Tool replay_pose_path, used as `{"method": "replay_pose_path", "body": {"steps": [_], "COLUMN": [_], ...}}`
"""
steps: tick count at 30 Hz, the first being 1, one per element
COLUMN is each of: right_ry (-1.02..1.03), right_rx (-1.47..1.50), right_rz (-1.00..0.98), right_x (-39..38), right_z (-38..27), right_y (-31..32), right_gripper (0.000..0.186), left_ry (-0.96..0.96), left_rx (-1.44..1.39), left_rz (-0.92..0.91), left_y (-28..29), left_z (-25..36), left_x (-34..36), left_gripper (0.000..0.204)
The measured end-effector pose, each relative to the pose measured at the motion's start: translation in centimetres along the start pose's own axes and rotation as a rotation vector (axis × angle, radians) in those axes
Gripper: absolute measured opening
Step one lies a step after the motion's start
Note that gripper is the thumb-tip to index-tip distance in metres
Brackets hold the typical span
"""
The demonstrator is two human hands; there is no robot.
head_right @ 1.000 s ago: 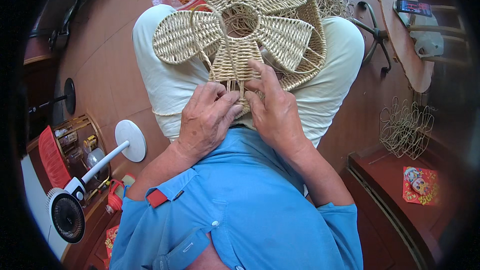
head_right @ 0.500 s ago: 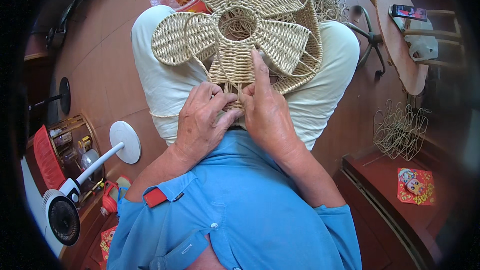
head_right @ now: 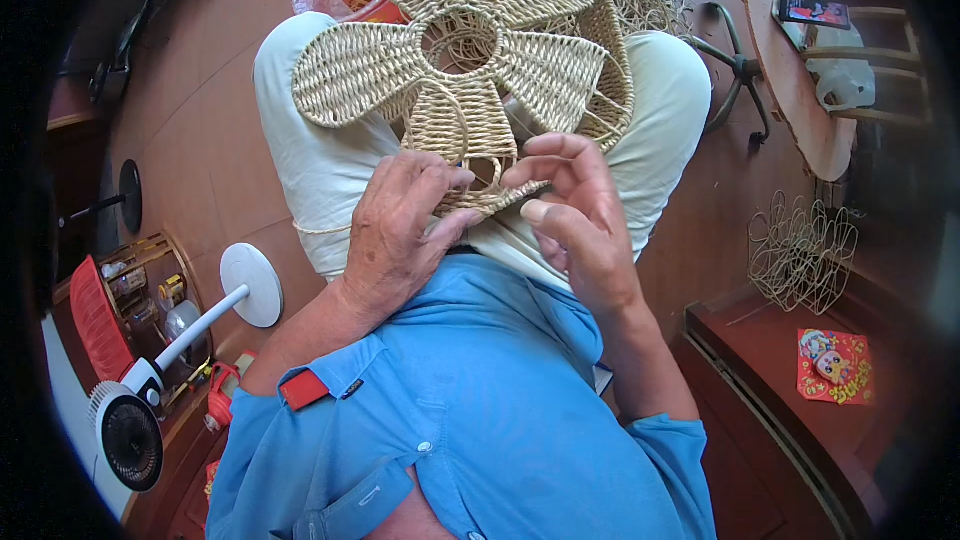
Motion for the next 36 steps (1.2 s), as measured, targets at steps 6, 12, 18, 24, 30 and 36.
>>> {"method": "replay_pose_path", "body": {"steps": [6,12,18,24,30,36], "right_ry": [0.187,0.23,-0.068,0.086,0.198,0.493], "right_rx": [-0.783,-0.559,0.142,0.13,0.21,0.316], "right_rz": [0.157,0.148,0.01,0.297,0.537,0.597], "right_x": [-0.3,1.5,0.3,-2.4,-4.9,-4.0], "right_z": [1.1,3.5,1.2,-5.4,-11.9,-21.4], "right_y": [-1.3,-2.9,2.4,15.1,28.7,40.3], "right_gripper": [0.058,0.054,0.028,0.011,0.022,0.029], "left_ry": [0.033,0.062,-0.008,-0.06,-0.051,-0.021], "left_rx": [-0.073,-0.067,-0.055,-0.074,-0.003,0.013], "left_rz": [-0.023,-0.038,0.021,-0.008,-0.062,-0.095], "left_y": [-0.2,-0.2,-0.6,-1.8,-2.1,-2.3], "left_z": [-0.2,-0.1,0.0,0.4,0.6,0.7], "left_x": [0.2,0.1,0.3,1.6,2.9,3.1], "left_gripper": [0.043,0.033,0.025,0.014,0.024,0.029]}}
Point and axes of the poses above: each hand's wrist, its own x-axis towards the middle knuckle, its own y-axis out of the back of the hand, z = x × y, the point moved 1 cm from there along x, towards the middle knuckle, and after that the axes turned 2 degrees about x, right-handed, at the moved point
